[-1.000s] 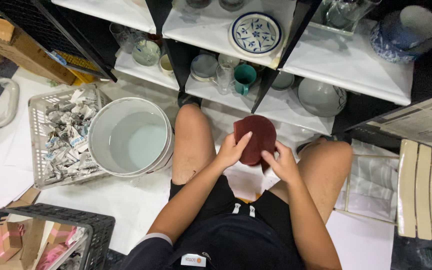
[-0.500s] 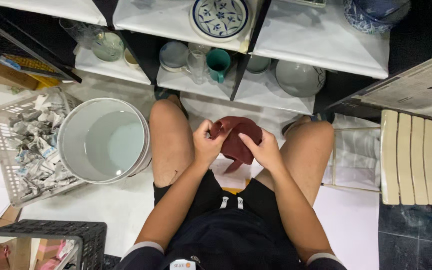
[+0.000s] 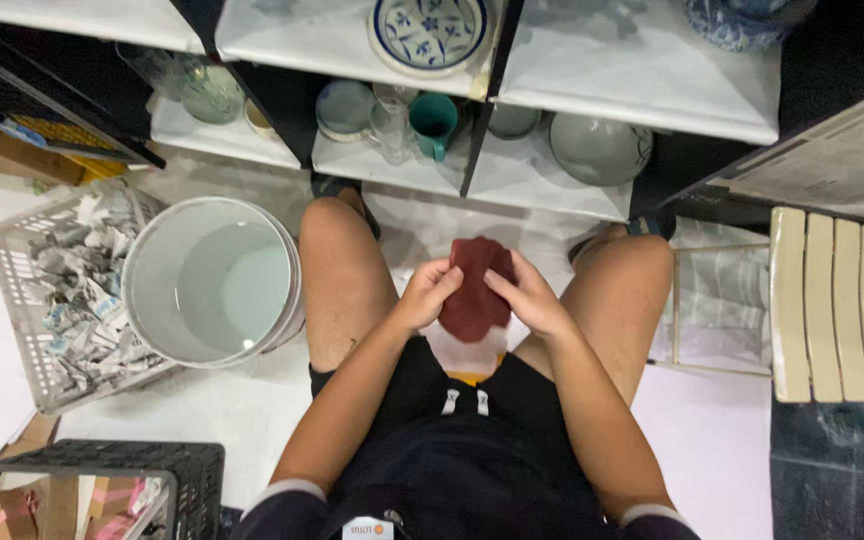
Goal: The person sits on the floor and wipes several small ceramic items, including a white bowl, a blue-and-white patterned bowl, and a small beige cup, using a maroon cloth. The person picks up each item from a nearby shelf, wipes it, and places it back.
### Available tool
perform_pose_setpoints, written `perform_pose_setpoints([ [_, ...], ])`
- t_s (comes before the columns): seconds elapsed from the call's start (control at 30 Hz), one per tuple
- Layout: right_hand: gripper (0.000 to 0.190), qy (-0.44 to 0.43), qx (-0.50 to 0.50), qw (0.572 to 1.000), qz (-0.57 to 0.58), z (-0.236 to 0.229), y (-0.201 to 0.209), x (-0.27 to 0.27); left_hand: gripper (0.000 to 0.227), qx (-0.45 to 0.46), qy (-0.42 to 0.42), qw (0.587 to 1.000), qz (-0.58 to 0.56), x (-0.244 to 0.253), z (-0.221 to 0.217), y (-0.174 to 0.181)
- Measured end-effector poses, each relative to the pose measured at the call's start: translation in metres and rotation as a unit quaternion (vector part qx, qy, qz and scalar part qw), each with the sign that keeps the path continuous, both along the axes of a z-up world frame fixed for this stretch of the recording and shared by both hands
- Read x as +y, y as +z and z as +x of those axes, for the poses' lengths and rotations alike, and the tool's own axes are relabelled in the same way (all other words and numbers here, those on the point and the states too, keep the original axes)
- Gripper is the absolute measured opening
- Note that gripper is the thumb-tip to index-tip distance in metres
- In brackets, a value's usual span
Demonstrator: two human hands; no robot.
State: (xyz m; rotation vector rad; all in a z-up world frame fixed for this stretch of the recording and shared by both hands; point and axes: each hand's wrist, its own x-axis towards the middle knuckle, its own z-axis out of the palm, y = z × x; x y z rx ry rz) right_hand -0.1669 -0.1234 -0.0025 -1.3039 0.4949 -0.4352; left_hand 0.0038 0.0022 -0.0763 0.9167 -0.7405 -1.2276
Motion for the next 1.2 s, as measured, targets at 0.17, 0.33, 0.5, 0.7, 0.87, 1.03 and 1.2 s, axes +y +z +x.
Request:
perform_pose_setpoints([
  [0.17, 0.051, -0.004, -0.016, 0.976, 0.218, -0.014, -0.006, -0.012, 0.038, 0.030, 0.011, 0.999, 0.038, 0.000, -0.005, 0.018],
  [0.33, 0.044, -0.107, -0.032, 0.992, 0.053, -0.006, -0.003, -0.014, 0.030, -0.258, 0.247, 0.924, 0.138, -0.017, 0.001, 0.047],
  [0.5, 0.040, -0.175, 0.042, 0.954, -0.240, 0.002, 0.031, 0.000, 0.026, -0.435, 0.395, 0.809, -0.015, -0.007, 0.008, 0.079],
  [0.7, 0.028, -0.167, 0.127, 0.937, -0.279, 0.012, 0.071, 0.023, 0.028, -0.379, 0.153, 0.910, 0.074, -0.008, -0.005, 0.091],
  [0.87, 0.022, -0.144, 0.081, 0.930, -0.327, 0.010, 0.063, 0.021, 0.028, -0.446, 0.125, 0.884, 0.062, -0.004, -0.002, 0.078],
  [1.03, 0.025, -0.178, 0.092, 0.933, -0.298, 0.009, 0.050, 0.018, 0.029, -0.409, 0.079, 0.905, 0.084, 0.000, -0.002, 0.080],
  [1.2, 0.028, -0.107, -0.016, 0.975, -0.195, 0.008, 0.047, 0.017, 0.028, -0.331, 0.155, 0.921, 0.136, 0.020, -0.009, 0.094],
])
